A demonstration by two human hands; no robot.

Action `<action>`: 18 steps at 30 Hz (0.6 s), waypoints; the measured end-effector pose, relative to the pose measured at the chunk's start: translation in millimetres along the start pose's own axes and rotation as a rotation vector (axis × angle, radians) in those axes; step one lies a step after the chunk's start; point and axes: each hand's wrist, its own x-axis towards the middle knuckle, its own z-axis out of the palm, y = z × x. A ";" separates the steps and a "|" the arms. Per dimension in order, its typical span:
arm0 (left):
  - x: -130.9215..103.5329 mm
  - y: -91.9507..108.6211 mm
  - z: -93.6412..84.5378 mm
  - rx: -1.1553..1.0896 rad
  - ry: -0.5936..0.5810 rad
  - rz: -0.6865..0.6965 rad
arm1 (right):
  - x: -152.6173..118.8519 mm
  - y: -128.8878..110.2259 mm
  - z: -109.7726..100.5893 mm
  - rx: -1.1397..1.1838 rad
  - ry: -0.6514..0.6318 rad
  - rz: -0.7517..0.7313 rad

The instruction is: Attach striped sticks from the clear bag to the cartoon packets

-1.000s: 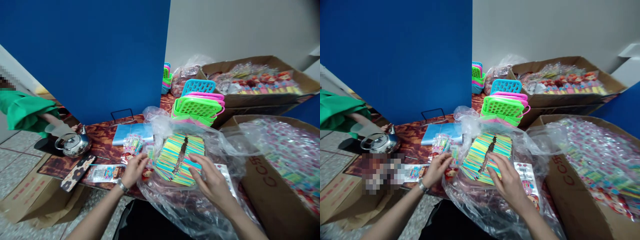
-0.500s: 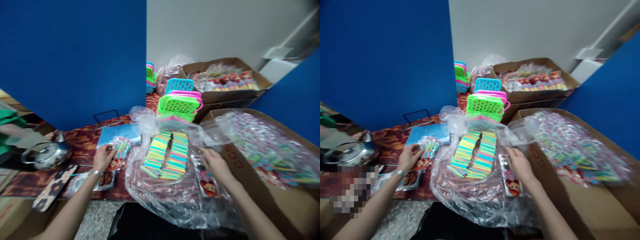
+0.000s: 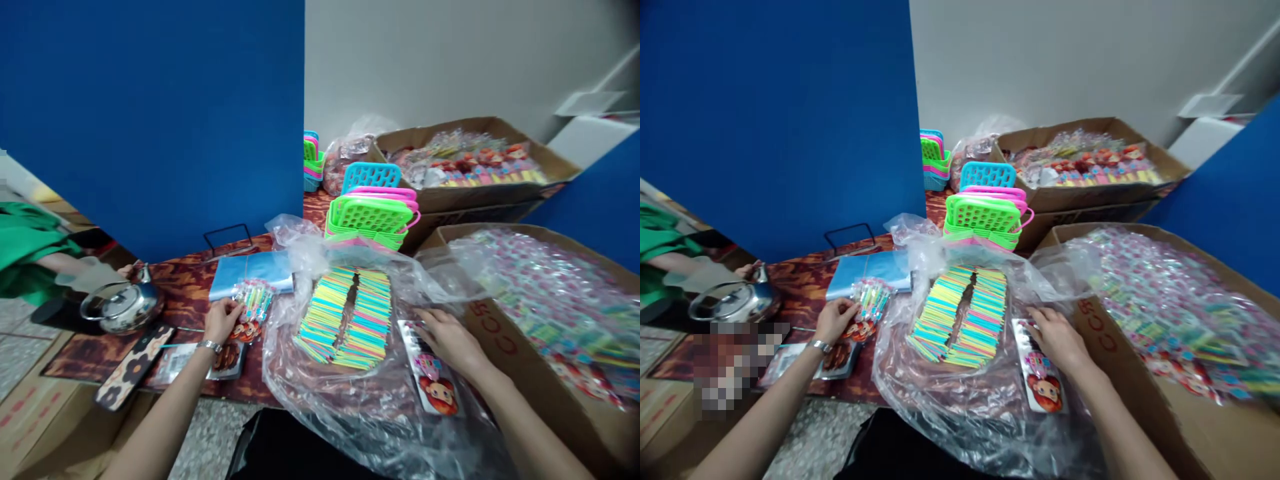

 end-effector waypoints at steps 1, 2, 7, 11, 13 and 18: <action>1.3 -1.1 1.3 0.005 -0.001 0.001 | 0.7 2.9 4.1 0.005 0.014 -0.013; 2.7 -2.5 2.6 0.009 -0.004 0.002 | 1.4 5.0 6.9 0.009 0.023 -0.023; 5.2 -8.9 6.1 0.010 0.021 -0.023 | 1.6 3.1 -2.8 0.013 -0.003 -0.004; 7.1 -12.3 5.3 0.017 0.091 -0.085 | 2.7 -5.3 -20.1 0.025 -0.042 0.025; 9.1 -13.3 5.0 0.023 0.106 -0.101 | 4.2 -7.3 -23.8 0.033 -0.048 0.045; 11.7 -13.5 5.8 -0.004 0.079 -0.079 | 6.9 -6.6 -22.7 0.023 -0.074 0.042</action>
